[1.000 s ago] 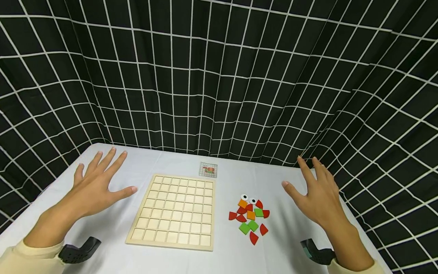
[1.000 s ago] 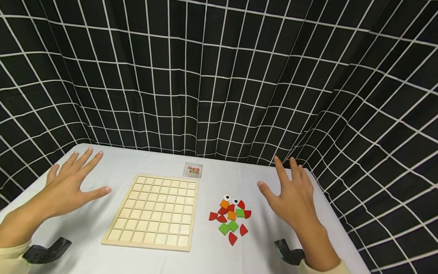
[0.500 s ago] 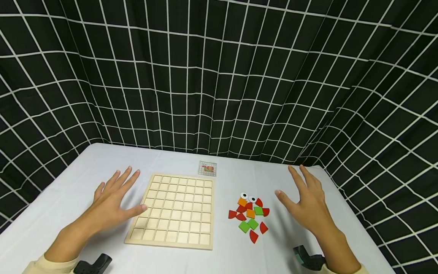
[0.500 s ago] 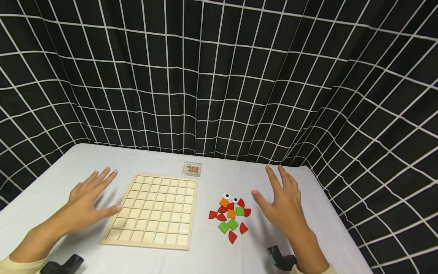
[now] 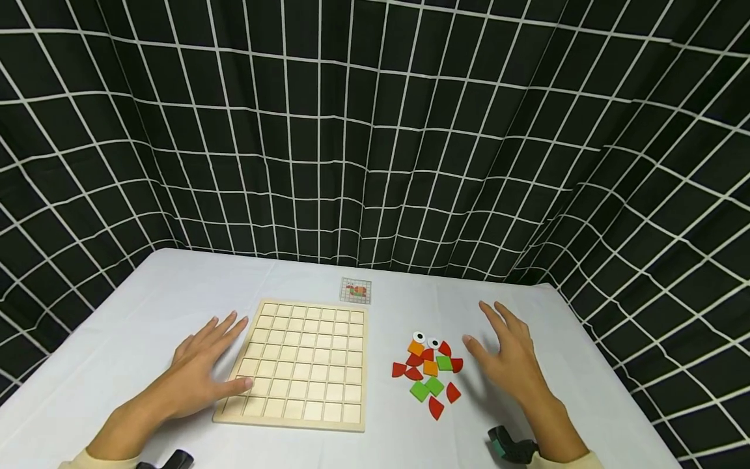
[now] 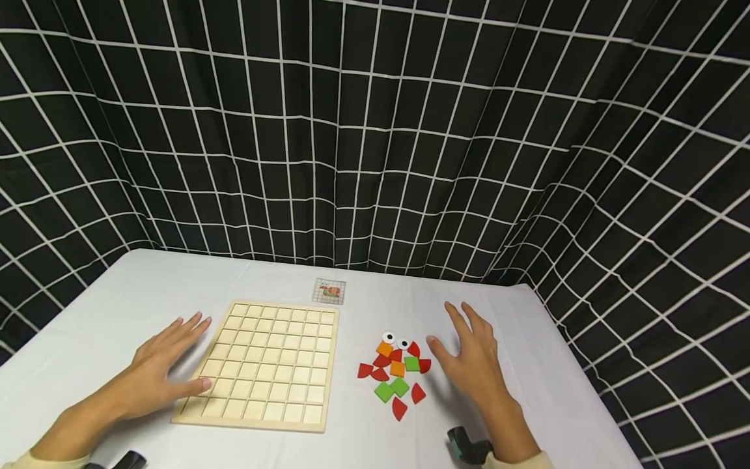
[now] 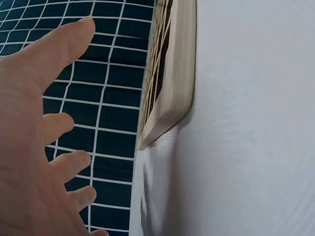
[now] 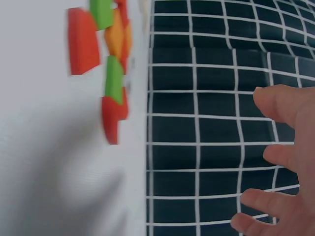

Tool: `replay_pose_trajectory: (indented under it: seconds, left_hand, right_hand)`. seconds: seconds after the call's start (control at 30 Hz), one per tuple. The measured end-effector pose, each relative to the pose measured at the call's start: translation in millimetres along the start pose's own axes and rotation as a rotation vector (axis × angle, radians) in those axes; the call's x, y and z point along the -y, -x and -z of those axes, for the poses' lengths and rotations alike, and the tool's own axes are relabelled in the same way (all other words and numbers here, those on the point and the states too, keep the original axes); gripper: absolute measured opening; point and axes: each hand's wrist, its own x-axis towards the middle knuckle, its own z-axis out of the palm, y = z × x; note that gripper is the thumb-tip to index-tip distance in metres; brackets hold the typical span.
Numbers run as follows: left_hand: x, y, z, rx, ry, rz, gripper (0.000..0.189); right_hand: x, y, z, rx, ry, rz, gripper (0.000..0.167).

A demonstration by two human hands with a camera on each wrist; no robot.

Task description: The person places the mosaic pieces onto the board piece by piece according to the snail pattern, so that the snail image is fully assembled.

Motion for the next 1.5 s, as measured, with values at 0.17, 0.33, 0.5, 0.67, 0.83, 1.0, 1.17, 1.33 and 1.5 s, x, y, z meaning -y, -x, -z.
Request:
replay_pose_trajectory:
  seconds: [0.17,0.33,0.5,0.67,0.83,1.0,1.17,1.33,1.5]
  left_hand:
    - [4.8,1.3,-8.4,0.007,0.022,-0.012,0.098]
    - [10.0,5.2,-17.2,0.027,0.041,-0.003,0.097]
    - [13.5,9.3,-20.9,0.061,0.074,-0.002,0.094]
    - [13.0,7.7,-20.1,0.082,0.057,-0.047,0.092]
    - [10.7,8.0,-16.0,0.119,0.036,-0.045,0.093]
    - [11.8,6.3,-10.4,0.148,0.013,-0.059,0.097]
    - [15.0,1.6,-4.1,0.165,0.023,-0.048,0.096]
    - [21.3,0.3,-5.3,0.142,0.050,-0.042,0.064]
    - [28.8,-0.2,-9.2,0.117,0.067,-0.066,0.047]
  right_hand:
    - [-7.9,5.0,-10.5,0.001,-0.011,-0.022,0.062]
    - [-11.9,10.6,-18.4,0.012,-0.021,-0.017,0.061]
    - [-18.0,20.3,-27.3,0.021,-0.062,0.011,0.056]
    - [-20.8,28.3,-33.6,0.064,-0.052,-0.004,0.053]
    - [-19.7,29.5,-36.9,0.113,-0.045,-0.041,0.054]
    - [-18.5,27.1,-41.0,0.137,-0.063,-0.061,0.054]
    - [-18.3,18.8,-46.9,0.148,-0.082,-0.069,0.050]
    - [-19.3,9.8,-51.5,0.189,-0.097,-0.102,0.043]
    - [-20.1,2.3,-54.2,0.223,-0.096,-0.099,0.039]
